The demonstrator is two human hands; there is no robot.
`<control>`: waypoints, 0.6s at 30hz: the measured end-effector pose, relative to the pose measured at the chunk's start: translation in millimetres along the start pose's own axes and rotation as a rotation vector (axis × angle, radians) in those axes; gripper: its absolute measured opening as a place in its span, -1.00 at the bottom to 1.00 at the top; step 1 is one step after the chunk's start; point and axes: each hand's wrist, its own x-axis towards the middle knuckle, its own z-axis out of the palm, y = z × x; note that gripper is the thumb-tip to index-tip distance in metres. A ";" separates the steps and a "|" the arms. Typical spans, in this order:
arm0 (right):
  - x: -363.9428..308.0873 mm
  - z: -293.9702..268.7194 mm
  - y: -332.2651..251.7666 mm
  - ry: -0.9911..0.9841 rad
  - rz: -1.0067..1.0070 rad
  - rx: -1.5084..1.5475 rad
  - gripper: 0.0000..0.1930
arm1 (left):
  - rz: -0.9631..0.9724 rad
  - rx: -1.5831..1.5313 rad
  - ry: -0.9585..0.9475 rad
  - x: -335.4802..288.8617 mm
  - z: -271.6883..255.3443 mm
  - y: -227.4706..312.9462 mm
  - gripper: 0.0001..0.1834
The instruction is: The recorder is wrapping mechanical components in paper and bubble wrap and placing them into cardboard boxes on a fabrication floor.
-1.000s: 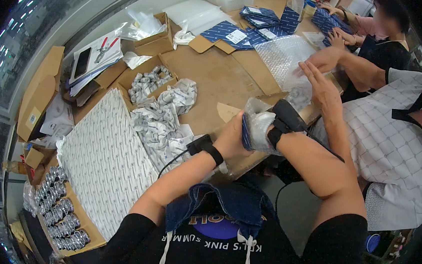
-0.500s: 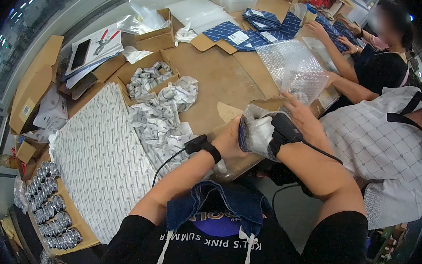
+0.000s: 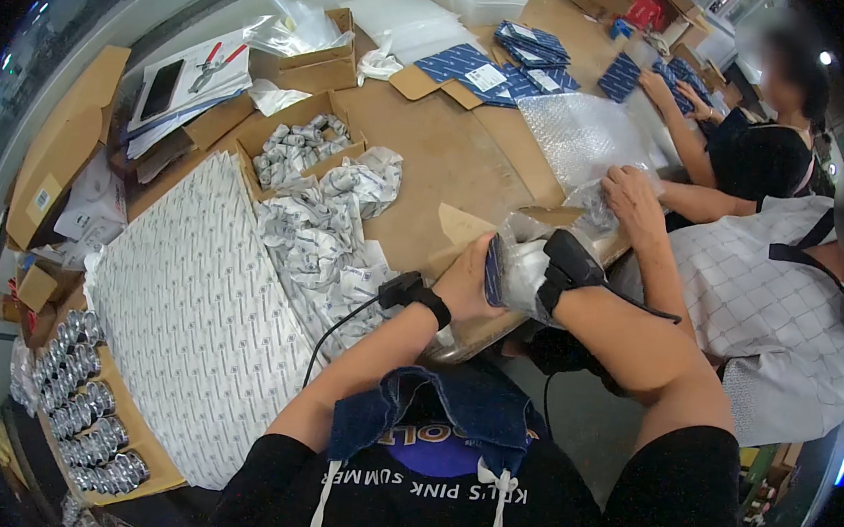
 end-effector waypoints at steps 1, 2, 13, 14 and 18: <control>-9.7 -0.3 0.0 0.170 0.044 0.236 -0.67 | 0.044 -0.024 -0.003 0.7 -0.2 -2.5 0.26; -15.3 -2.4 -0.7 0.263 0.056 0.331 -0.68 | 0.087 -0.046 -0.005 0.8 0.1 -4.7 0.25; -69.1 -75.4 1.2 0.518 0.256 0.569 -0.67 | -0.008 -0.014 -0.007 4.4 -5.8 -1.3 0.21; -74.9 -82.9 2.2 0.530 0.273 0.594 -0.67 | -0.023 0.009 -0.004 4.0 -5.7 -2.4 0.20; -69.3 -1.7 24.2 0.835 0.254 0.863 -0.63 | 0.030 -0.043 -0.015 10.8 -0.6 3.2 0.18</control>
